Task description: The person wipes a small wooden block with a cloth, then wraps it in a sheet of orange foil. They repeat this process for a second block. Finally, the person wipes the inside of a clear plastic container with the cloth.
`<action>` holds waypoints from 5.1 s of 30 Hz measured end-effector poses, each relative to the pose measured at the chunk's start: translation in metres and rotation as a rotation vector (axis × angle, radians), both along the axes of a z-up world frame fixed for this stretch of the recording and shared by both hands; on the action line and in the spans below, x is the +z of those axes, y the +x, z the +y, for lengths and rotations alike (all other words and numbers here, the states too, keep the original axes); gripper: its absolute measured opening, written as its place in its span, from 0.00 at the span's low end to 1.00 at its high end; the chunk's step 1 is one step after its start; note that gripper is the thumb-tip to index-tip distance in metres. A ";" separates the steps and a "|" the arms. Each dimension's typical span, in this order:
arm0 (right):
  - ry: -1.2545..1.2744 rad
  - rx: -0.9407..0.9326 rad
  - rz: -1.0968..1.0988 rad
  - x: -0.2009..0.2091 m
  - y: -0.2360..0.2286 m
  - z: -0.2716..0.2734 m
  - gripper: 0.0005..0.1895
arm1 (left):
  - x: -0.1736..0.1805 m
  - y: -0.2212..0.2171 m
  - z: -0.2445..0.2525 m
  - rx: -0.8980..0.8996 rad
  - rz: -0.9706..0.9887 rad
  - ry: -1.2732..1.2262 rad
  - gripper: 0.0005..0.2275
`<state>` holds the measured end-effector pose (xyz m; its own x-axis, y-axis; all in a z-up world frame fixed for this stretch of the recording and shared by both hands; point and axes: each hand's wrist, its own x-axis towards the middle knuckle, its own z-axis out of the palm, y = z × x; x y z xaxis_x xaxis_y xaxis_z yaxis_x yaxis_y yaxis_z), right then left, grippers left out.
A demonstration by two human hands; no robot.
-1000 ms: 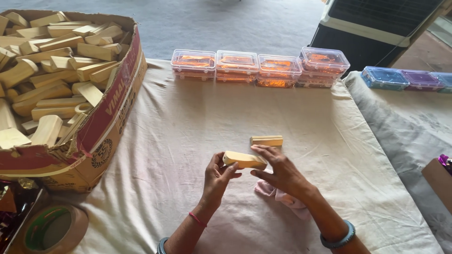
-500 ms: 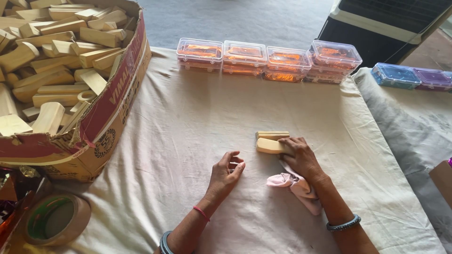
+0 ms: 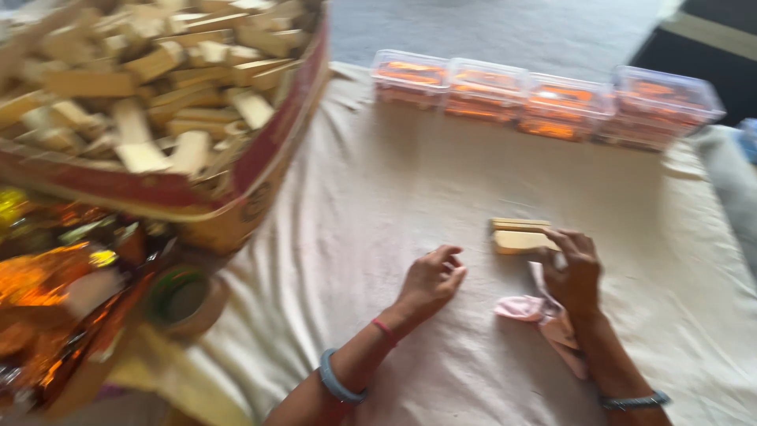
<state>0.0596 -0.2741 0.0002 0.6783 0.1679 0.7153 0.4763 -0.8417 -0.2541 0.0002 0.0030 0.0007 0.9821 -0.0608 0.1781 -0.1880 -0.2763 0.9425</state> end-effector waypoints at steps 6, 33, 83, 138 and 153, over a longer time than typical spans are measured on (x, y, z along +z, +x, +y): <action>-0.003 0.118 0.178 -0.015 0.000 0.003 0.08 | 0.062 -0.024 0.027 0.025 -0.240 0.156 0.15; 0.028 0.042 0.396 -0.054 0.023 -0.029 0.13 | 0.116 -0.184 0.478 0.761 0.302 1.470 0.25; 0.073 0.047 0.415 -0.032 0.013 -0.013 0.16 | 0.180 -0.204 0.291 1.057 -0.695 0.609 0.11; 1.068 0.198 0.662 0.012 -0.055 0.077 0.11 | -0.016 0.058 0.051 0.308 0.169 -0.748 0.24; 0.755 0.101 0.793 0.041 -0.031 0.065 0.17 | 0.017 0.044 0.087 0.202 0.083 0.023 0.32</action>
